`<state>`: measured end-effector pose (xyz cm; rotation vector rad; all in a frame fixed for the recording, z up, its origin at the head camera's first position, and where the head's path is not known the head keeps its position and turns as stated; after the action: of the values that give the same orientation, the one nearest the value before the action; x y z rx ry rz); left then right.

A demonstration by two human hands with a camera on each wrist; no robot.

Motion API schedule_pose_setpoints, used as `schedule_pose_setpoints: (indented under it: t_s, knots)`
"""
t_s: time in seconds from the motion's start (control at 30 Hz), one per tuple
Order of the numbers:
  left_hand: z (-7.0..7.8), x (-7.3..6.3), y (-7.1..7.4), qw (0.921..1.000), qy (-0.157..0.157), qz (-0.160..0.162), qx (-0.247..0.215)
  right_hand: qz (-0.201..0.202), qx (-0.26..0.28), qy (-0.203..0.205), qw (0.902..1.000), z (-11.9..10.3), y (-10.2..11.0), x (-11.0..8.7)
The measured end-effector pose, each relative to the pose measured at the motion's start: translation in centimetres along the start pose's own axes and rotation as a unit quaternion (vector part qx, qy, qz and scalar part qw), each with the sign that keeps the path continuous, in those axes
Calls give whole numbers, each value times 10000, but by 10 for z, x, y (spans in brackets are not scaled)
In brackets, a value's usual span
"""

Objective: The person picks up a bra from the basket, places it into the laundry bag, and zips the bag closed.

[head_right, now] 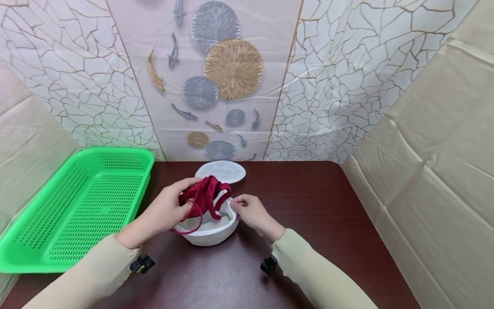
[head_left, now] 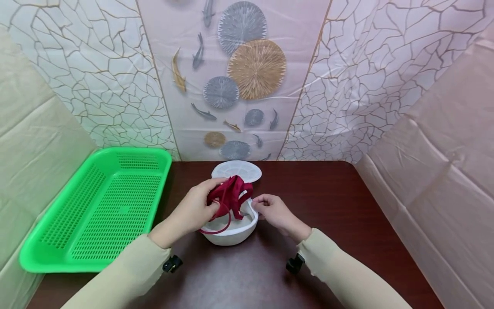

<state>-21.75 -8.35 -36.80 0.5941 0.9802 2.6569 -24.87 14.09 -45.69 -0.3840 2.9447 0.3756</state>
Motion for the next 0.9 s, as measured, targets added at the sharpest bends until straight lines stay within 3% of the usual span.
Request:
schedule_pose_setpoints:
  t_s: [0.23, 0.43, 0.63, 0.9]
  knots:
    - [-21, -1, -18, 9987, 255, -254, 350, 0, 64, 40, 10000, 1, -1, -1]
    - [-32, 0, -36, 9937, 87, -680, 889, 124, 64, 26, 9999, 1, 0, 1]
    - [-40, 1, -51, 9868, -176, -907, 1328, 214, 68, 101, 9997, 2, 1, 3]
    - [-54, -4, -63, 9816, -105, -1135, 1529, 267, 203, 110, 9994, 6, 4, 5]
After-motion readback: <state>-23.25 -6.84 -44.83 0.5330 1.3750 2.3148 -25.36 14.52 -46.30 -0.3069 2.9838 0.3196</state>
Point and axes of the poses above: each hand's wrist, its own x-axis towards the middle knuckle, its own y-axis out of the back of the hand, z = x × y, the point moved 4 cm from there along x, towards the middle knuckle, and after that the axes turned 1 degree about y, right-handed, at the moved point
